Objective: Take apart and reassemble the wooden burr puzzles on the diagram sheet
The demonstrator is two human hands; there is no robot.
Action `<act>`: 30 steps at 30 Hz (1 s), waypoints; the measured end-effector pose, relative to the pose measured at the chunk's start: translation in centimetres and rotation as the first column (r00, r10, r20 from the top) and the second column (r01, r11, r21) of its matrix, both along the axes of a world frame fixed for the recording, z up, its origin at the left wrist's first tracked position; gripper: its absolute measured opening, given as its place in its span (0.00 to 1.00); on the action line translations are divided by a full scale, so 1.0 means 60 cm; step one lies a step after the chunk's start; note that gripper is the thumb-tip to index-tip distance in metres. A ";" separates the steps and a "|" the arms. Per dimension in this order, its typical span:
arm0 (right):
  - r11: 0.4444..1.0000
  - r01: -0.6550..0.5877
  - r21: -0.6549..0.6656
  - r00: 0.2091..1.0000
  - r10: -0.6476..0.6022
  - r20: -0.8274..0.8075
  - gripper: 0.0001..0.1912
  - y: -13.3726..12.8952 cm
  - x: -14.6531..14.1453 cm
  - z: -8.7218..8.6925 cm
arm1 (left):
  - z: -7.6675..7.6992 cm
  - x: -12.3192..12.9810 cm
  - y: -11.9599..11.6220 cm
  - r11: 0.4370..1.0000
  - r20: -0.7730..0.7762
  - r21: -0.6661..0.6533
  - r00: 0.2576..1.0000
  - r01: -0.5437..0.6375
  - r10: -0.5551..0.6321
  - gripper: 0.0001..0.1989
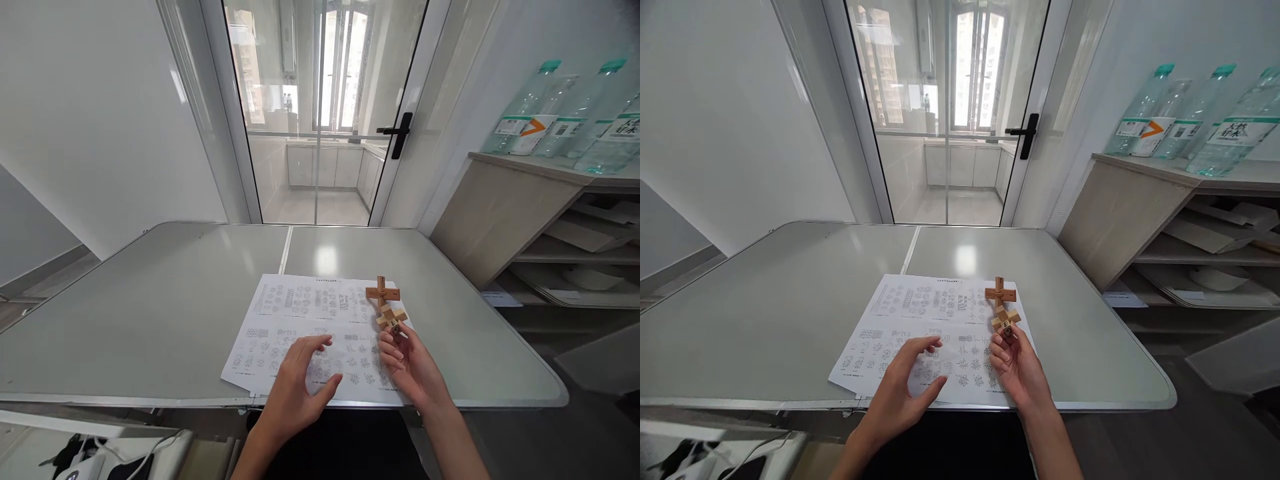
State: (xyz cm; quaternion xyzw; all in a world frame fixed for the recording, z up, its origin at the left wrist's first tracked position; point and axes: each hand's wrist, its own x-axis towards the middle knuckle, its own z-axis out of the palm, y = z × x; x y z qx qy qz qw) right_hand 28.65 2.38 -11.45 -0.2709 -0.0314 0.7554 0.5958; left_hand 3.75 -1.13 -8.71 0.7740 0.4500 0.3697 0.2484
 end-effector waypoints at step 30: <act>0.994 -0.092 0.054 0.990 0.085 0.110 0.14 0.005 -0.001 -0.015 | -0.013 0.005 0.007 0.992 -0.041 0.084 0.995 -0.091 0.094 0.16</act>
